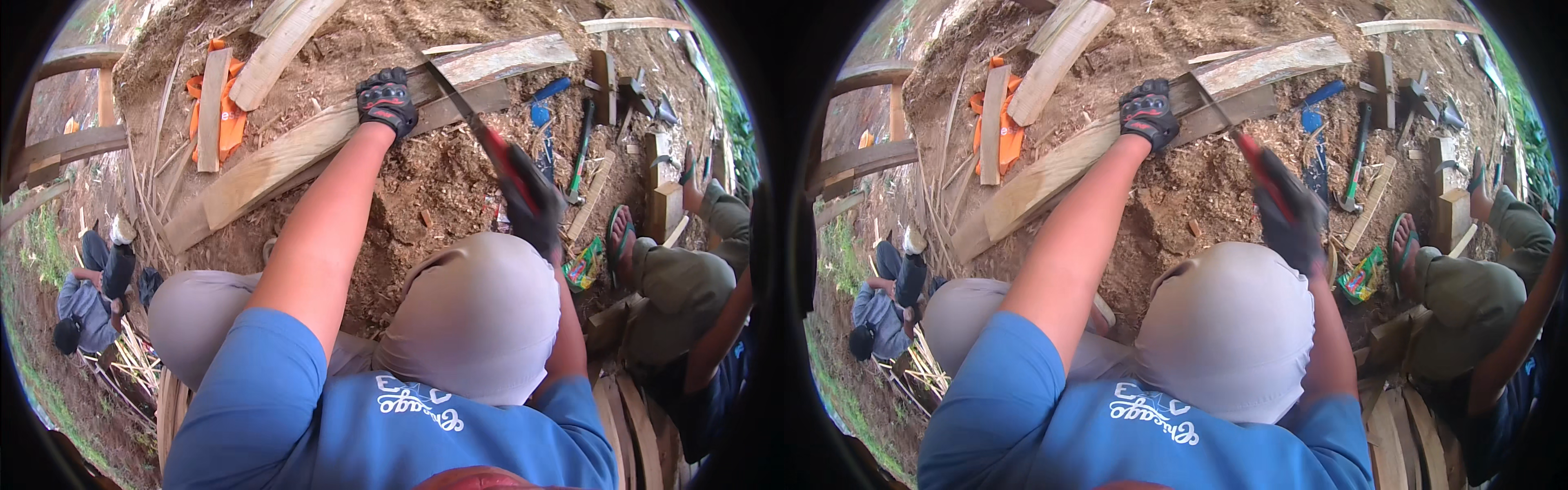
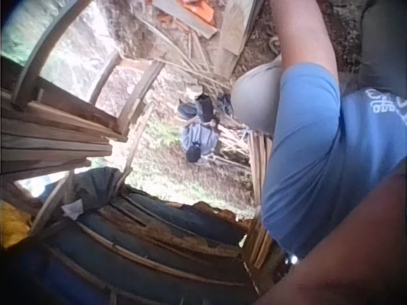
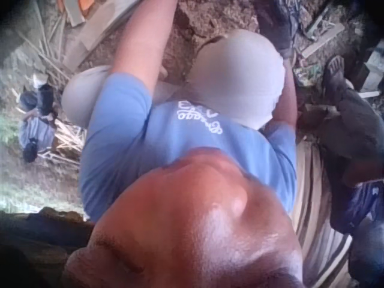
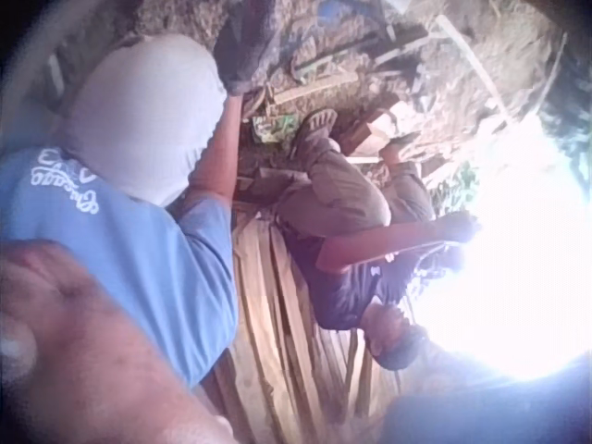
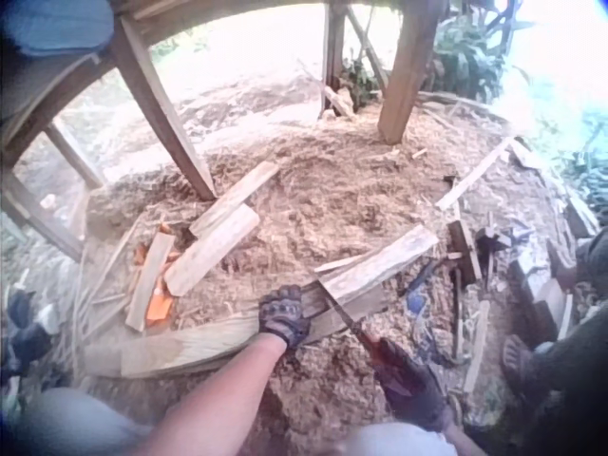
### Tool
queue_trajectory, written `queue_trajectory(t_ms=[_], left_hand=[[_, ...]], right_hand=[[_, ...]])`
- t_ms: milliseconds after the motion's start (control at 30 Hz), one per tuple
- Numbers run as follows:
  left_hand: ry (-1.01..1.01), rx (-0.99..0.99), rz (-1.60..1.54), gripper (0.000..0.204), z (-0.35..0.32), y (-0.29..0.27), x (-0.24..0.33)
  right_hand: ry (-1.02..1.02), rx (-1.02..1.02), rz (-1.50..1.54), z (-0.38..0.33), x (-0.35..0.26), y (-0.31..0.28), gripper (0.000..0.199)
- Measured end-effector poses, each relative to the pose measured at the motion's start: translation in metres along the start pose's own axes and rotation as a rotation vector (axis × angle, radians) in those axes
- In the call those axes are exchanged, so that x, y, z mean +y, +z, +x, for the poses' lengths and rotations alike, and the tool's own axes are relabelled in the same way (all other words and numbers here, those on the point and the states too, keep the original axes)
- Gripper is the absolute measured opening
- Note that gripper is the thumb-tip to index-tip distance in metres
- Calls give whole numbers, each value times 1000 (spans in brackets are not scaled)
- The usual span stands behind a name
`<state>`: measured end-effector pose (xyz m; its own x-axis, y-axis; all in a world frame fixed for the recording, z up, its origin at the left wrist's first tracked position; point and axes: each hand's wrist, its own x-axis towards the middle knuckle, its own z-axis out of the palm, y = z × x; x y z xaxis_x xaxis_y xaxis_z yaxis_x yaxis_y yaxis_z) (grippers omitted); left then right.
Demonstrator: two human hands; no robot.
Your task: The person sits on the ground and uses a hand saw to cut a piece of wood. They hold the wood with one hand and saw with the other, then set the saw aside and pick up a piece of wood.
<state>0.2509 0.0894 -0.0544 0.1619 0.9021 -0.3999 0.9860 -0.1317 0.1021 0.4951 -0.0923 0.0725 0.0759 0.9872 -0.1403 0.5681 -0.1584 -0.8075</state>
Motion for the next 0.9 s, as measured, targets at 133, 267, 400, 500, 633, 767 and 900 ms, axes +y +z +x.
queue_trajectory(t_ms=[133, 267, 400, 500, 633, 767, 900], left_hand=[[1, -89, -31, 68, 1, -18, 20], [-89, -86, -26, 64, 5, -13, 9], [-52, -66, 6, 63, 8, -15, 10], [14, -46, 30, 67, 5, -1, -3], [7, -81, -38, 70, 10, -25, 18], [-46, -73, -29, 67, 2, -13, 2], [6, -123, 30, 68, 3, -19, 9]], right_hand=[[83, -7, 147, 35, -3, 30, 54], [2, -5, 113, -35, 45, -3, 53], [-123, 1, 72, -82, 36, -46, 52], [-144, -34, 85, -37, 28, -26, 52], [-11, 10, 115, 56, -8, 28, 52], [-93, -29, 243, 41, 34, 54, 54], [-19, -52, 240, 31, 14, 43, 56]])
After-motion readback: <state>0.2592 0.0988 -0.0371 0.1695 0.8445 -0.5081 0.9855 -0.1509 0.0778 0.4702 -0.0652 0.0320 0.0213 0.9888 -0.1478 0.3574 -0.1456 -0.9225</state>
